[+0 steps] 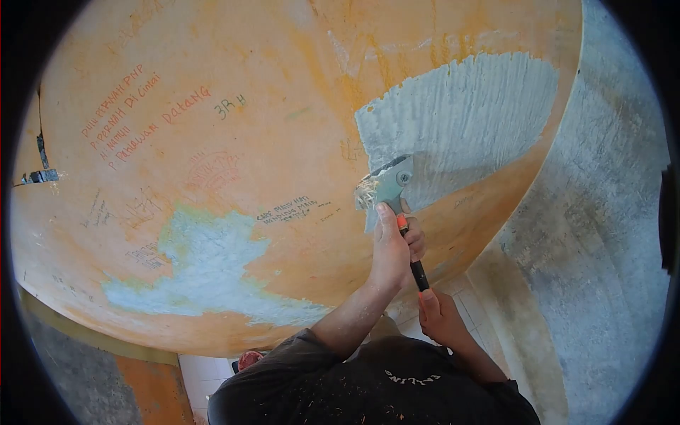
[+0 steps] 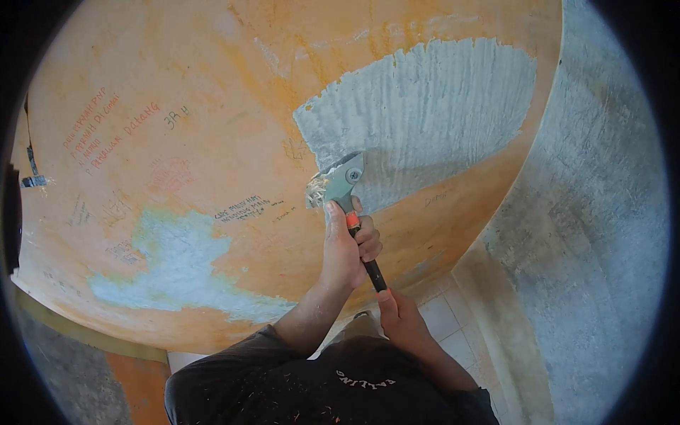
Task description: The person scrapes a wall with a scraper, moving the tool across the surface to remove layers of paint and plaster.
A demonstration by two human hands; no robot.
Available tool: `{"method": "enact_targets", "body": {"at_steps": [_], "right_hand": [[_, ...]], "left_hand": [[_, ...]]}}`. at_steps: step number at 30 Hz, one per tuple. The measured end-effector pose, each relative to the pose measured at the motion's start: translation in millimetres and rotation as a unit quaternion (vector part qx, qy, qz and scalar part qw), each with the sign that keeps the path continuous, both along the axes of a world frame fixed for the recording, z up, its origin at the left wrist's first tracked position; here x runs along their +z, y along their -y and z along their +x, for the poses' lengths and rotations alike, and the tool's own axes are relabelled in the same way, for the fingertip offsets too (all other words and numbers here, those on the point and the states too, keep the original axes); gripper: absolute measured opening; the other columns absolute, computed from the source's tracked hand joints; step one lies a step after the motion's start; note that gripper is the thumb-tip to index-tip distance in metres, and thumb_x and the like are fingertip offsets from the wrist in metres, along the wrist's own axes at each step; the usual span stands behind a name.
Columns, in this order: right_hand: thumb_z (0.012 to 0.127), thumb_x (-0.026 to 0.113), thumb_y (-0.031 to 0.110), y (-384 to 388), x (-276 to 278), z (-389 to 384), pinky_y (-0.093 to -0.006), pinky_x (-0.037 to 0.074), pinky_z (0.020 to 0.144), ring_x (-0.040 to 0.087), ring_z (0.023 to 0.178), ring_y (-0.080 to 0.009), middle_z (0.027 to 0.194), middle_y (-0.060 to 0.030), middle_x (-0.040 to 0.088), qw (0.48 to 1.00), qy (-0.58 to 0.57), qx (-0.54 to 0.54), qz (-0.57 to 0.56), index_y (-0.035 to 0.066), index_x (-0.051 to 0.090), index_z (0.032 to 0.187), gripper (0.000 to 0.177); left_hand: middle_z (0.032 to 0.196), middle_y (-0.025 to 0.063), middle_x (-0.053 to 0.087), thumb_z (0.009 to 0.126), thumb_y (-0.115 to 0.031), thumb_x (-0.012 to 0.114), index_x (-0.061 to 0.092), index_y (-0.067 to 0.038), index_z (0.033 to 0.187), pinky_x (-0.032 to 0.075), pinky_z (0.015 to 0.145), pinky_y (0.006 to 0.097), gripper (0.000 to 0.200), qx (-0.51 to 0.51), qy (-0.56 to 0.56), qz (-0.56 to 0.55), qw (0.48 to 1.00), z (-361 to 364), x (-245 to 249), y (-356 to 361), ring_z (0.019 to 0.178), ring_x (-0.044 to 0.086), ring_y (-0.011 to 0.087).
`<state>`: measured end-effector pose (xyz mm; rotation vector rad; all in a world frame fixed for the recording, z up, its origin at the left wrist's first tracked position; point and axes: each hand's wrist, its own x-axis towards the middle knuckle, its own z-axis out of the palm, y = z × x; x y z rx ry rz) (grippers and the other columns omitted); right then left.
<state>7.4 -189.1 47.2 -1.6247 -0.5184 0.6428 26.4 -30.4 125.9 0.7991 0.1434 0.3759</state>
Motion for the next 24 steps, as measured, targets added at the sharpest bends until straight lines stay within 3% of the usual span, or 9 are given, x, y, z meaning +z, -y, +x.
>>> {"method": "enact_targets", "body": {"at_steps": [2,5,18,24], "right_hand": [[0.103,0.038,0.049,-0.4,-6.4,0.8,-0.0253,0.034,0.041,0.043,0.043,-0.0076,0.054,0.0027,0.042,1.000,0.011,0.009,0.019,0.008,0.047,0.075,0.050],[0.103,0.037,0.050,0.5,12.9,-0.9,-0.0257,0.034,0.040,0.043,0.043,-0.0080,0.053,0.0023,0.042,1.000,-0.004,-0.003,-0.004,0.009,0.047,0.075,0.050],[0.103,0.042,0.044,7.5,44.8,-1.3,-0.0261,0.034,0.047,0.042,0.053,-0.0045,0.058,0.0049,0.043,0.998,-0.058,0.007,-0.018,0.004,0.052,0.079,0.048],[0.103,0.041,0.044,3.1,53.0,2.3,-0.0263,0.035,0.048,0.043,0.053,-0.0045,0.058,0.0043,0.043,1.000,-0.005,0.006,-0.006,0.005,0.052,0.079,0.047]], "left_hand": [[0.059,-0.0054,0.028,0.101,-0.060,0.027,0.043,-0.018,0.104,0.023,0.045,0.0225,0.046,-0.002,0.002,-0.017,1.000,0.4,1.0,0.3,0.047,0.023,0.0057],[0.059,-0.0054,0.028,0.101,-0.060,0.026,0.043,-0.017,0.103,0.022,0.044,0.0225,0.046,-0.005,0.013,-0.028,1.000,0.8,7.2,1.1,0.047,0.022,0.0057],[0.058,-0.0056,0.028,0.101,-0.060,0.025,0.043,-0.017,0.101,0.021,0.043,0.0222,0.046,-0.003,0.012,-0.034,0.999,1.5,32.0,1.6,0.046,0.022,0.0055],[0.058,-0.0056,0.028,0.101,-0.061,0.025,0.043,-0.017,0.100,0.022,0.042,0.0225,0.047,-0.002,0.054,-0.001,0.999,6.3,39.3,-1.0,0.046,0.022,0.0055]]}}
